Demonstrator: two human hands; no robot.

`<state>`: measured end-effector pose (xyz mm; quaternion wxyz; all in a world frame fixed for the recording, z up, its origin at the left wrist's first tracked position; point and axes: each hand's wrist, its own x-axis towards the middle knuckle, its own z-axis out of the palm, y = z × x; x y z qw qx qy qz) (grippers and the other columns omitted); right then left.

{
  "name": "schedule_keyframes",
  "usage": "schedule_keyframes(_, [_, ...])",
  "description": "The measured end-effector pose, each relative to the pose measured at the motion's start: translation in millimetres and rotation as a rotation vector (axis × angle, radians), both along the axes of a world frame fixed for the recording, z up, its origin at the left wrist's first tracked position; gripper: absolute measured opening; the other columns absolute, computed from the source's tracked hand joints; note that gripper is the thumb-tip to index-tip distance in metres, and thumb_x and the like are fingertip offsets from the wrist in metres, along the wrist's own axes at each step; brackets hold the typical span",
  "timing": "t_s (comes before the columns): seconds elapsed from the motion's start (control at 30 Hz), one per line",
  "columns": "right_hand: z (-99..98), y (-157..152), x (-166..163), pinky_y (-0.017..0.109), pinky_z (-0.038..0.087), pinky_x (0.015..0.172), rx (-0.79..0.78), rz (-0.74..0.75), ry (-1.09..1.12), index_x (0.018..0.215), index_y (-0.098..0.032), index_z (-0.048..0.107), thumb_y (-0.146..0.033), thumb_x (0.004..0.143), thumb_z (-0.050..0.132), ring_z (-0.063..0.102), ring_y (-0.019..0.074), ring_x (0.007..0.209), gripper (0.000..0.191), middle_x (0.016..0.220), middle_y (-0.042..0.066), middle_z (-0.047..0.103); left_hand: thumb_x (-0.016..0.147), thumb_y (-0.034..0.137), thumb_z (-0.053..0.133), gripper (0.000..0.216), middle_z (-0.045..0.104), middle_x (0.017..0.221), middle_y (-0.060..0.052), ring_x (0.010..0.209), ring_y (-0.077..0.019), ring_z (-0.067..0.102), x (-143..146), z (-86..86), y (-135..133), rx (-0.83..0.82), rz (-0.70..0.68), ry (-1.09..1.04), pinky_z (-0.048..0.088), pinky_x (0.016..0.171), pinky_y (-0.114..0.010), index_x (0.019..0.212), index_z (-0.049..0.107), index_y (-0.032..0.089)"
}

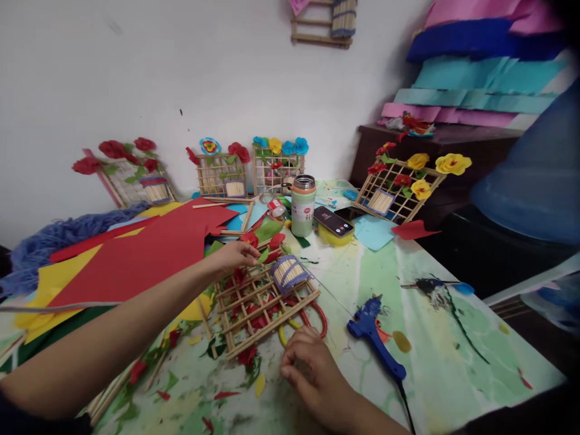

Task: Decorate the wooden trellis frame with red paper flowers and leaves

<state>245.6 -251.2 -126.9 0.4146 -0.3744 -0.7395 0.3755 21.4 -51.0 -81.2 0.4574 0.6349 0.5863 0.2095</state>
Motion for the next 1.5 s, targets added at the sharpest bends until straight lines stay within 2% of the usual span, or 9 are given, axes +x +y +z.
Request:
schedule_keyframes(0.13, [-9.8,3,6,0.035,0.039,0.08,-0.067,-0.019,0.012,0.071,-0.019,0.055,-0.025,0.086,0.051,0.053,0.0181,0.08,0.016,0.074,0.003,0.058,0.043,0.036,0.077,0.034,0.065,0.064,0.0,0.065,-0.0158,0.055,1,-2.7,5,-0.044,-0.009,0.064,0.041,0.065,-0.027,0.069,0.07,0.016])
schedule_keyframes(0.33, [-7.9,5,13,0.034,0.039,0.079,-0.055,-0.017,0.021,0.074,-0.019,0.055,-0.02,0.085,0.052,0.052,0.0177,0.08,0.011,0.075,0.002,0.058,0.045,0.038,0.076,0.029,0.064,0.06,0.0,0.063,-0.0151,0.053,2,-3.5,10,-0.082,-0.037,0.176,0.039,0.064,-0.027,0.063,0.069,0.016])
schedule_keyframes(0.53, [-8.9,5,15,0.034,0.039,0.076,-0.042,-0.032,-0.013,0.076,-0.019,0.054,-0.018,0.085,0.051,0.051,0.0184,0.08,0.01,0.077,0.003,0.057,0.047,0.04,0.074,0.03,0.064,0.06,-0.001,0.06,-0.0139,0.052,1,-9.5,11,-0.131,-0.067,0.171,0.039,0.062,-0.026,0.064,0.07,0.015])
schedule_keyframes(0.73, [-7.4,5,16,0.034,0.04,0.077,-0.055,-0.021,-0.028,0.076,-0.02,0.055,-0.017,0.085,0.051,0.052,0.0182,0.081,0.01,0.077,0.003,0.058,0.047,0.038,0.074,0.027,0.066,0.061,-0.001,0.061,-0.0152,0.054,0,-13.5,15,-0.127,-0.078,0.206,0.04,0.063,-0.026,0.063,0.07,0.016])
schedule_keyframes(1.0, [-9.2,5,14,0.033,0.04,0.076,-0.061,-0.013,-0.038,0.075,-0.019,0.055,-0.015,0.083,0.051,0.051,0.0184,0.081,0.01,0.077,0.003,0.058,0.048,0.033,0.069,0.02,0.065,0.061,0.0,0.063,-0.0162,0.057,4,-10.8,17,-0.09,-0.121,0.278,0.042,0.063,-0.026,0.062,0.068,0.017])
schedule_keyframes(1.33, [-9.5,5,14,0.032,0.041,0.074,-0.071,-0.008,-0.051,0.076,-0.019,0.057,-0.017,0.083,0.051,0.051,0.0189,0.082,0.01,0.078,0.004,0.059,0.044,0.028,0.067,0.026,0.064,0.061,0.0,0.064,-0.0185,0.059,5,-19.0,13,-0.112,-0.046,0.16,0.043,0.061,-0.027,0.069,0.064,0.018])
schedule_keyframes(1.5, [-8.7,6,13,0.032,0.041,0.074,-0.099,0.011,-0.067,0.075,-0.019,0.057,-0.017,0.084,0.051,0.052,0.0189,0.082,0.011,0.077,0.004,0.059,0.044,0.025,0.068,0.03,0.063,0.059,0.002,0.058,-0.0161,0.056,6,-19.4,11,-0.155,-0.033,0.1,0.041,0.057,-0.027,0.072,0.062,0.019])
